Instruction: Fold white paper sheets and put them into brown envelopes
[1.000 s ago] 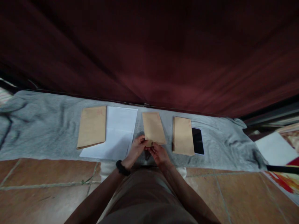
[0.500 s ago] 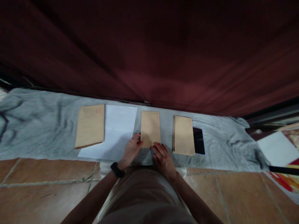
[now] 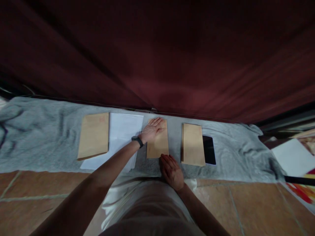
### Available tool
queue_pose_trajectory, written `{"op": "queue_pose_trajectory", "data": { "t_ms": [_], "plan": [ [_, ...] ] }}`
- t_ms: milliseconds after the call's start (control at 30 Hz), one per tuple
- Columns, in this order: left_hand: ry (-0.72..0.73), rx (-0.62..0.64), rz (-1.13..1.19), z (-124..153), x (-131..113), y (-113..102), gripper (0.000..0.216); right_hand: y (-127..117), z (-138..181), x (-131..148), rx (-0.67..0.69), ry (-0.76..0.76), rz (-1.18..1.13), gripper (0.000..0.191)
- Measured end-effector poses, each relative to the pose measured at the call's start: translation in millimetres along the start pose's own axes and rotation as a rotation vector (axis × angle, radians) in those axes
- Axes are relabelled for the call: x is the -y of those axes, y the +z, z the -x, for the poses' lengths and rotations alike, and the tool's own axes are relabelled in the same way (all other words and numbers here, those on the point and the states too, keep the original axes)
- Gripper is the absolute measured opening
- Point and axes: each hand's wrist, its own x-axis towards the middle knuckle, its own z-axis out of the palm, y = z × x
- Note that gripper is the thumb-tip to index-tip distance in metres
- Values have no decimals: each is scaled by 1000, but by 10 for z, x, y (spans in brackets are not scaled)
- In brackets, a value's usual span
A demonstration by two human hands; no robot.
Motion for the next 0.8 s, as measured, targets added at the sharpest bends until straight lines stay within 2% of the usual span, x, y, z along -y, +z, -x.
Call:
{"op": "queue_pose_trajectory", "data": {
  "t_ms": [200,567,800],
  "plan": [
    [70,101,-72,-136,125,39,62,28,11,2,-41,29,-17,60],
    [176,87,9,-44,-13,132,59,1,-6,13,-2,40,-26,57],
    [237,104,30,135,-154,158,56,9,6,-1,7,40,-28,57]
  ]
}}
